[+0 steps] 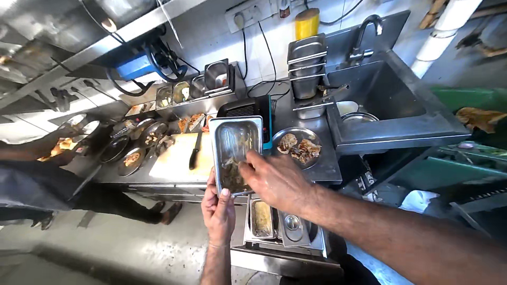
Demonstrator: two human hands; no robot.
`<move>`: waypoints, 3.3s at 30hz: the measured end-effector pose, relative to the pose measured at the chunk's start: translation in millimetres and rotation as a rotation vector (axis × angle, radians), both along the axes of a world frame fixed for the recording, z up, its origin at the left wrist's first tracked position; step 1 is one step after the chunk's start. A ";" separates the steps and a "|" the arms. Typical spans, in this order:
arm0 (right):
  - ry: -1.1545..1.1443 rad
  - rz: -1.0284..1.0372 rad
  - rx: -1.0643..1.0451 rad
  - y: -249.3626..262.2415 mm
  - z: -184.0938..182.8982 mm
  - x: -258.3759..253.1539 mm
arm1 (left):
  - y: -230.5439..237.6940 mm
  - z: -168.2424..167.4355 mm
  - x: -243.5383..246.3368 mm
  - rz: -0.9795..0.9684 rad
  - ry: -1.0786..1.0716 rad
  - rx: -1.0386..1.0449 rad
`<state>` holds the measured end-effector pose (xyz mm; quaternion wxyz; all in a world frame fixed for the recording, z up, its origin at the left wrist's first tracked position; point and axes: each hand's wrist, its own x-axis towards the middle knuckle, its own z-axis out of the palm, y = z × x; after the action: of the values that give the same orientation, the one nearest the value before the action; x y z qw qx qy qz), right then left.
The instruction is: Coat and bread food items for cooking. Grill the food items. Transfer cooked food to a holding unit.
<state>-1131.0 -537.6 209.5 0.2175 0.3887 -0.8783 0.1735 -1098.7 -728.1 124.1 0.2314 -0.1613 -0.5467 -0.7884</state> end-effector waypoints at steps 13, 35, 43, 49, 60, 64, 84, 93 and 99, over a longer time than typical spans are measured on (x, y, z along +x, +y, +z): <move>0.170 0.290 0.108 14.1 -18.6 -39.0 | -23.1 23.7 -2.6 0.028 0.005 -0.368; -0.154 -0.193 0.153 -4.8 -1.4 -25.9 | -15.1 37.8 -10.9 0.156 -0.017 -0.725; -0.213 -0.260 0.090 7.1 20.8 -51.1 | -17.8 42.7 -8.0 0.158 -0.142 -0.718; -0.159 -0.026 0.060 -2.9 -18.0 -30.6 | -19.4 37.4 -10.4 0.115 -0.100 -0.559; -0.218 -0.042 0.031 -3.6 2.9 -28.0 | -18.6 37.9 -11.5 0.118 -0.042 -0.466; -0.109 -0.196 -0.023 7.8 18.4 -54.5 | -17.2 42.3 -5.6 0.116 -0.027 -0.481; -0.023 -0.009 0.096 6.8 21.9 -44.9 | -17.0 58.4 -3.4 0.212 -0.024 -0.791; -0.749 -0.046 -0.078 -9.4 -7.5 -25.6 | -24.3 53.4 -4.0 0.077 0.025 -0.813; -1.152 0.040 -0.630 14.4 -41.4 -18.1 | -34.6 46.2 4.0 0.068 -0.088 -0.770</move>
<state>-1149.1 -523.2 168.0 -0.1876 0.1674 -0.7540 0.6069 -1094.7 -762.7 170.3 0.1562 -0.1843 -0.8171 -0.5235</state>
